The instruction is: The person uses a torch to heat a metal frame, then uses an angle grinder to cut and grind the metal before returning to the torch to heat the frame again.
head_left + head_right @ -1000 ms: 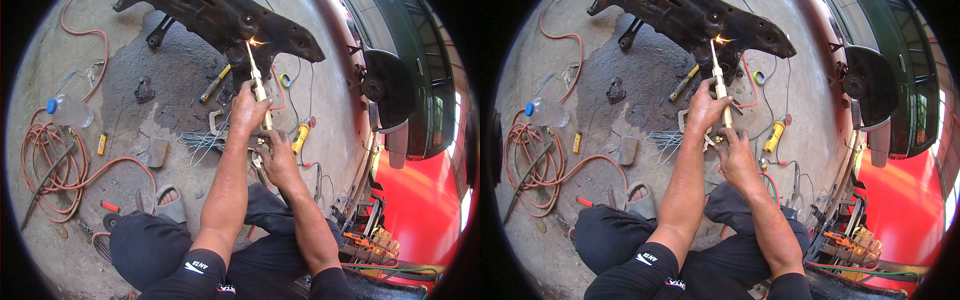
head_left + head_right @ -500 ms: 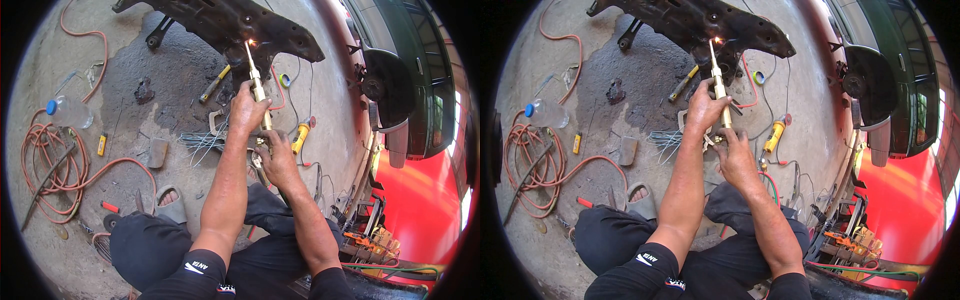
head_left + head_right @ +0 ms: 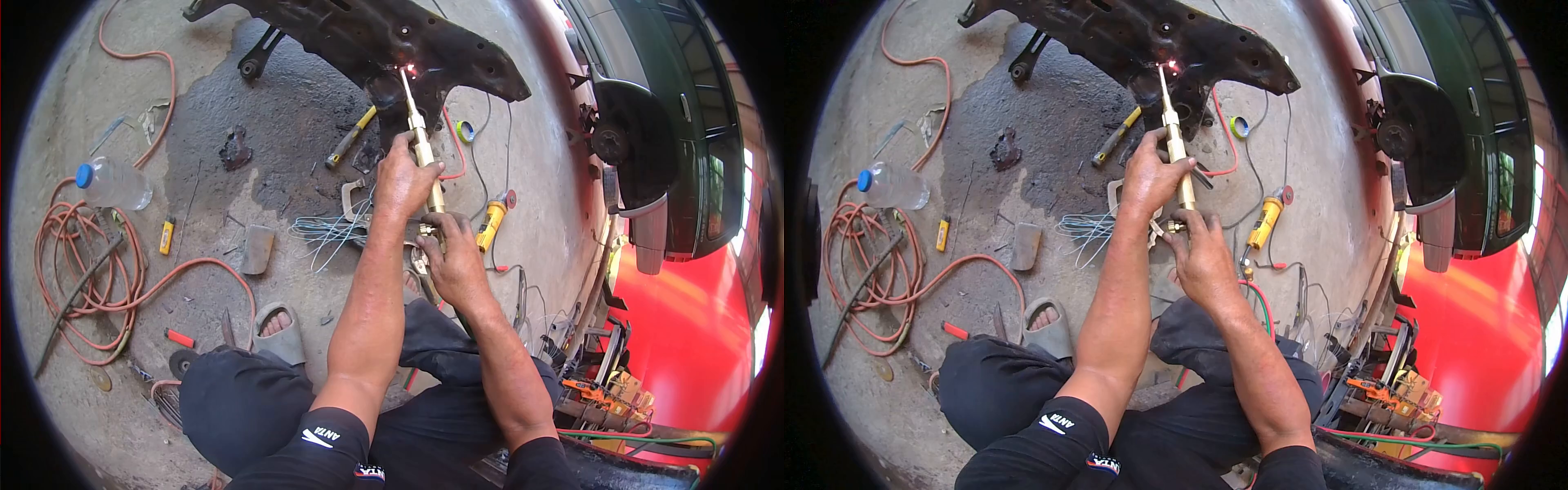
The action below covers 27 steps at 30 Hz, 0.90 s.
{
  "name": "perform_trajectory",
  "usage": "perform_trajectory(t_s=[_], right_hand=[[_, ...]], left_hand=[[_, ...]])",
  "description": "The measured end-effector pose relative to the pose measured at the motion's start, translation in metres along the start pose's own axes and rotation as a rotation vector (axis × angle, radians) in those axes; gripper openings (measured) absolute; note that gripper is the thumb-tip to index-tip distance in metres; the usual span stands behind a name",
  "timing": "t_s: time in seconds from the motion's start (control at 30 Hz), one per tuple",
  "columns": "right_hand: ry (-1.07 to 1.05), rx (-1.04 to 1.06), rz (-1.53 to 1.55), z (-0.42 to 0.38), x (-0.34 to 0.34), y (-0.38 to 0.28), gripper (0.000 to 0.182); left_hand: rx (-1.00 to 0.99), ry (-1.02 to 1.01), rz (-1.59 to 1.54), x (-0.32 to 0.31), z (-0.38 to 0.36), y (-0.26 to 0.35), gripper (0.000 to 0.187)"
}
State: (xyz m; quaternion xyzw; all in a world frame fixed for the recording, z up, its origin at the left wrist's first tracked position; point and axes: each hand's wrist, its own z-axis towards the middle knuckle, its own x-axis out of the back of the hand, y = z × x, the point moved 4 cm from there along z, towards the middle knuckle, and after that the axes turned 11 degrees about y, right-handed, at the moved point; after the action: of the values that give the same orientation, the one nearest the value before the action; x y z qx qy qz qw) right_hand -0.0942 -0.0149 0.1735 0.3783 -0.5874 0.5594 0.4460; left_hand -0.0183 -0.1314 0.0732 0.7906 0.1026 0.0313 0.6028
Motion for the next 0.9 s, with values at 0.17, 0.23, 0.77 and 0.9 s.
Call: perform_trajectory(t_s=[0.17, 0.23, 0.77, 0.9], right_hand=[[0.02, -0.042, 0.016, 0.0006, 0.0006, 0.0004, 0.03], [0.038, -0.041, 0.013, 0.0004, 0.0002, 0.0009, 0.027], [0.051, -0.024, -0.045, -0.0013, -0.0014, 0.0018, 0.036], [0.043, -0.036, -0.029, -0.0014, -0.0011, 0.0, 0.035]], left_hand=[[0.018, -0.011, 0.001, 0.0001, -0.0004, 0.0008, 0.077], [0.017, -0.011, 0.009, -0.0001, 0.0001, 0.0003, 0.077], [0.005, -0.018, 0.028, 0.0, 0.0005, 0.0004, 0.077], [0.004, -0.019, 0.03, 0.0001, 0.0004, 0.0005, 0.077]])
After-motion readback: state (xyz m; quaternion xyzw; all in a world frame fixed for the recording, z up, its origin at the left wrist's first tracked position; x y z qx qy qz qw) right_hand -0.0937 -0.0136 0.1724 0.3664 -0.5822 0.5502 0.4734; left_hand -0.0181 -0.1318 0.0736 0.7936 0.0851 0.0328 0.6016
